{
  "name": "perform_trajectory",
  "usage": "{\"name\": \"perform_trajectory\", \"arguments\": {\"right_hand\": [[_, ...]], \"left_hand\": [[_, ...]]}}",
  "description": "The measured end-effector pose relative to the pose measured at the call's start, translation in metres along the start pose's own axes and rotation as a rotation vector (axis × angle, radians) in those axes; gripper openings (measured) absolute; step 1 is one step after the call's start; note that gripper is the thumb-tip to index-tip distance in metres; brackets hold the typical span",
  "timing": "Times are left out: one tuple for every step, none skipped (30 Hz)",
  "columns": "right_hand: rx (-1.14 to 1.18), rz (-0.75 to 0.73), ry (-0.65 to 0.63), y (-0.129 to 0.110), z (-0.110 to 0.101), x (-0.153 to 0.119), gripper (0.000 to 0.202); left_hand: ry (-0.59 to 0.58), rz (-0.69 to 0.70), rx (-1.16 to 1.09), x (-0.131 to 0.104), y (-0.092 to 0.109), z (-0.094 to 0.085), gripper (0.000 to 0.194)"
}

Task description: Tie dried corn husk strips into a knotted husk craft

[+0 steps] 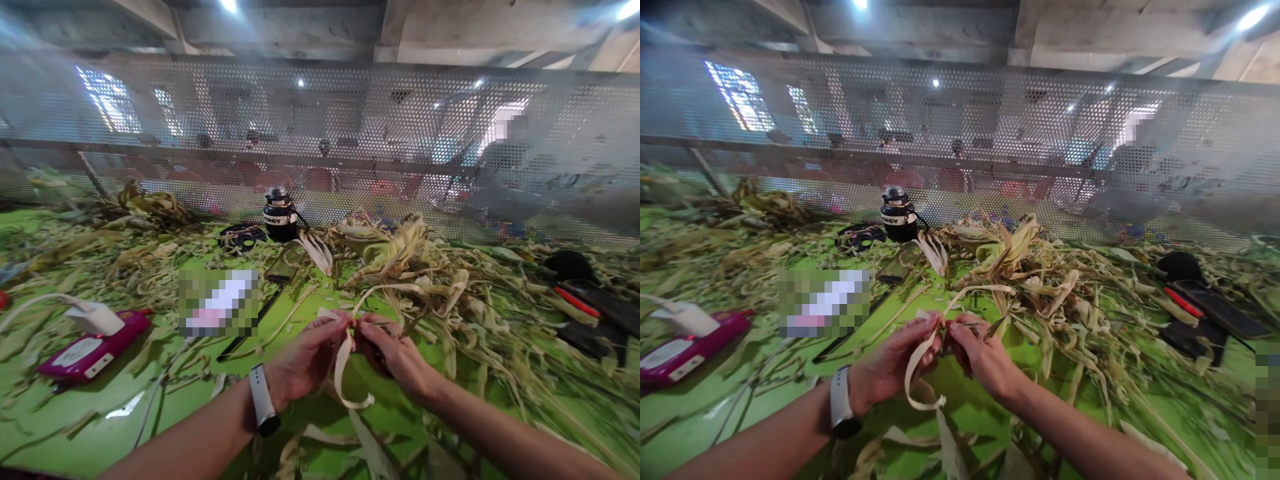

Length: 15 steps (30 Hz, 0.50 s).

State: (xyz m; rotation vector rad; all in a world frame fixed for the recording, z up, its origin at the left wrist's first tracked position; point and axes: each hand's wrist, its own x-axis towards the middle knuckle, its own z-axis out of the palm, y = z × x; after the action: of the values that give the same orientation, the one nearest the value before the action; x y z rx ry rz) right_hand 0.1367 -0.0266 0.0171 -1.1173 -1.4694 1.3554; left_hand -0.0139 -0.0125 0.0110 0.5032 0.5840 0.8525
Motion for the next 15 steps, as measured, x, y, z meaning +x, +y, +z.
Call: {"name": "perform_trajectory", "arguments": {"right_hand": [[0.015, 0.014, 0.002, 0.0005, -0.0002, 0.0006, 0.035], [0.042, 0.035, 0.007, 0.0012, -0.0004, 0.0016, 0.034], [0.075, 0.058, 0.012, 0.0019, -0.0005, 0.0028, 0.033], [0.105, 0.077, 0.018, 0.0029, -0.0006, 0.0042, 0.032], [0.128, 0.091, 0.028, 0.0038, -0.0007, 0.0056, 0.032], [0.147, 0.101, 0.046, 0.0047, -0.0009, 0.0068, 0.032], [0.160, 0.112, 0.063, 0.0056, -0.0011, 0.0079, 0.033], [0.170, 0.124, 0.084, 0.0062, -0.0013, 0.0087, 0.033], [0.184, 0.140, 0.108, 0.0067, -0.0015, 0.0092, 0.033], [0.202, 0.161, 0.129, 0.0071, -0.0015, 0.0094, 0.032], [0.224, 0.180, 0.145, 0.0073, -0.0016, 0.0095, 0.032], [0.245, 0.196, 0.153, 0.0074, -0.0016, 0.0095, 0.031], [0.262, 0.208, 0.154, 0.0075, -0.0016, 0.0094, 0.032], [0.270, 0.216, 0.153, 0.0074, -0.0016, 0.0093, 0.033], [0.268, 0.219, 0.152, 0.0074, -0.0017, 0.0091, 0.036]], "left_hand": [[-0.011, 0.017, 0.015, -0.0004, -0.0001, 0.0003, 0.023], [-0.022, 0.038, 0.036, -0.0008, -0.0001, 0.0005, 0.022], [-0.038, 0.064, 0.062, -0.0013, 0.0001, 0.0007, 0.021], [-0.057, 0.092, 0.091, -0.0018, 0.0006, 0.0008, 0.020], [-0.080, 0.121, 0.122, -0.0024, 0.0012, 0.0009, 0.019], [-0.100, 0.150, 0.152, -0.0029, 0.0022, 0.0009, 0.018], [-0.113, 0.175, 0.176, -0.0033, 0.0033, 0.0008, 0.018], [-0.116, 0.195, 0.192, -0.0035, 0.0045, 0.0005, 0.018], [-0.109, 0.211, 0.202, -0.0036, 0.0056, 0.0002, 0.018], [-0.095, 0.222, 0.210, -0.0036, 0.0067, -0.0001, 0.018], [-0.082, 0.224, 0.217, -0.0035, 0.0076, -0.0003, 0.018], [-0.073, 0.219, 0.225, -0.0034, 0.0081, -0.0004, 0.022], [-0.068, 0.205, 0.236, -0.0034, 0.0083, -0.0003, 0.027], [-0.062, 0.189, 0.248, -0.0033, 0.0080, -0.0001, 0.032], [-0.049, 0.179, 0.263, -0.0032, 0.0073, 0.0003, 0.034]]}}
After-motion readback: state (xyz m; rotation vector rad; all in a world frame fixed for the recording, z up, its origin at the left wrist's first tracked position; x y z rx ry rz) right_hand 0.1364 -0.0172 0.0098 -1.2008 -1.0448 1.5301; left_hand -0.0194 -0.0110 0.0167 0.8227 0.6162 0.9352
